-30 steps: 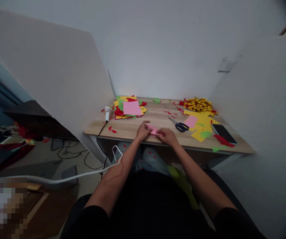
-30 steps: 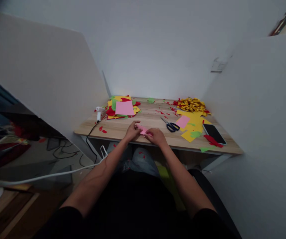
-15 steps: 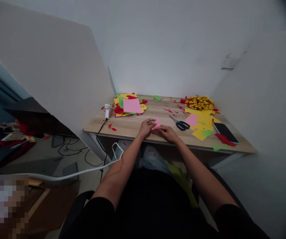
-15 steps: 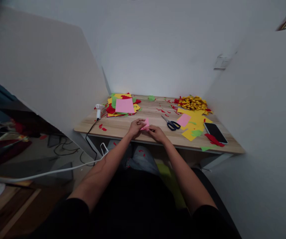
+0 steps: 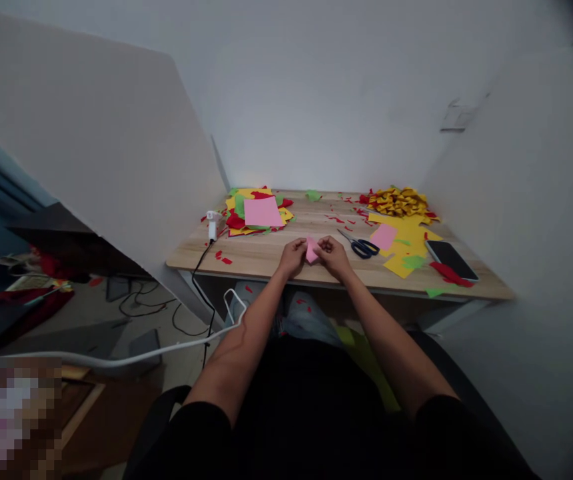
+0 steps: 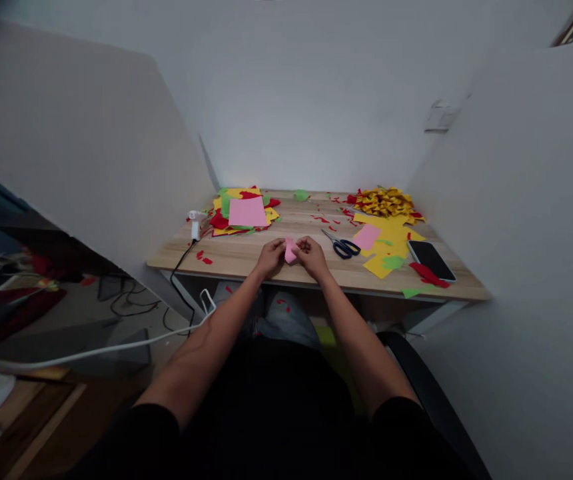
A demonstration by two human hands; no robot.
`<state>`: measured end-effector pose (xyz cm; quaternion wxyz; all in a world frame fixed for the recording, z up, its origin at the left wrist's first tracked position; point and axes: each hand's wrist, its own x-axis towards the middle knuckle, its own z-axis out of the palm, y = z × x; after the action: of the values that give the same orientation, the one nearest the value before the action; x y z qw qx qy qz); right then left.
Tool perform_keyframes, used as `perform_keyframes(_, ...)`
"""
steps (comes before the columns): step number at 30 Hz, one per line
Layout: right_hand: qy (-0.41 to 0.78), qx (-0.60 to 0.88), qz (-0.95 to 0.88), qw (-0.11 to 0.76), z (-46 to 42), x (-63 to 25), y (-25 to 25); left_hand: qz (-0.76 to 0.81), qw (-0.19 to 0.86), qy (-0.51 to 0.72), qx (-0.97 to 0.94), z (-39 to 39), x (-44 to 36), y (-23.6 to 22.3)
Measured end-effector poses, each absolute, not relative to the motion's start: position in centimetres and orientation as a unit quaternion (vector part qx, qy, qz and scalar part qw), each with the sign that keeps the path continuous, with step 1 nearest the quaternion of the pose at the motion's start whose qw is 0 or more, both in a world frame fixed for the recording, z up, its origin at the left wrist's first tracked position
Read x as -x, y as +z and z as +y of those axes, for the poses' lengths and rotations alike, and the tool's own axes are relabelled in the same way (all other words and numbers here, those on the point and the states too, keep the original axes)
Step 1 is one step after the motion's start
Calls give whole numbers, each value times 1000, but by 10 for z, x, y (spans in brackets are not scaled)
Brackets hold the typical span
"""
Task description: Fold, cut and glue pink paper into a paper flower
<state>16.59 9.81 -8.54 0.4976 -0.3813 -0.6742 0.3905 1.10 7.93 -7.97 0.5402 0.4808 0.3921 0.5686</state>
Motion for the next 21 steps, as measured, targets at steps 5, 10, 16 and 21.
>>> perform_keyframes(5, 404, 374, -676, 490, 94, -166, -84, 381, 565, 553, -479, 79, -9, -78)
perform_keyframes(10, 398, 372, -684, 485, 91, -165, -81, 379, 576, 544, -478, 77, -7, -77)
perform_keyframes(16, 389, 389, -689, 472, 91, -166, -82, 377, 580, 537, -483, 77, -5, -78)
perform_keyframes(21, 384, 416, -686, 457, 92, -166, -83, 374, 571, 552, -478, 78, -6, -79)
